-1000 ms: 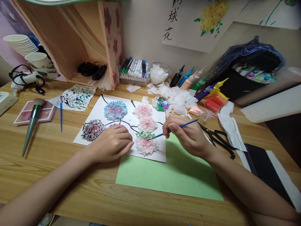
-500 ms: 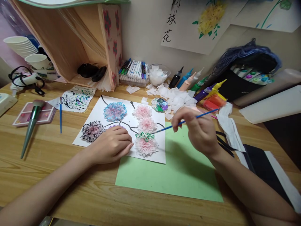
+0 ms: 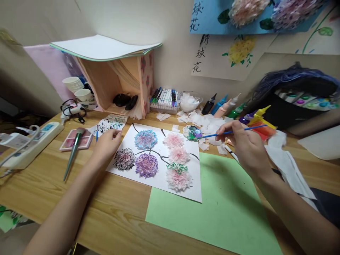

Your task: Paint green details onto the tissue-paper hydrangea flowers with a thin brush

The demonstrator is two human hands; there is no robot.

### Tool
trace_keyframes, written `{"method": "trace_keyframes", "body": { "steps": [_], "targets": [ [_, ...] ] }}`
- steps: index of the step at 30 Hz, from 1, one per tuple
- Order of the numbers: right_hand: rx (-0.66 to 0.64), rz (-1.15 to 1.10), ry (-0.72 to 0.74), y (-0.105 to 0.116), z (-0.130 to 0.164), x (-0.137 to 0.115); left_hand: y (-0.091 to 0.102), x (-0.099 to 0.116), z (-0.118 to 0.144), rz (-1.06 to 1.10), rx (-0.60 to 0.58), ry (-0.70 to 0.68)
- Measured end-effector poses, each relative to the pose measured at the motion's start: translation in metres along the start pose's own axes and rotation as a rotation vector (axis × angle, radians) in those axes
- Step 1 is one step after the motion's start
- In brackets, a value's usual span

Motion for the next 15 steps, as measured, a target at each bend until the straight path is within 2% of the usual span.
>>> {"method": "trace_keyframes", "body": {
  "steps": [3,11,15],
  "targets": [
    [0.014,-0.019,-0.013,0.000,-0.001,-0.002,-0.004,-0.006,-0.003,0.032,-0.071,0.037],
    [0.034,-0.001,-0.039,0.008,-0.004,0.002,-0.011,-0.017,-0.010,0.184,-0.125,0.004],
    [0.015,0.057,-0.049,0.012,-0.008,0.008,-0.012,-0.014,-0.009,0.260,-0.133,-0.010]
  ]
}}
Point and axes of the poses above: each hand's wrist, its own z-axis away from the middle knuckle, its own y-axis out of the back of the hand, x = y × z, the point moved 1 cm from there along -z, towards the middle knuckle, and after that the axes turned 15 degrees about -x, right-handed, at the moved point
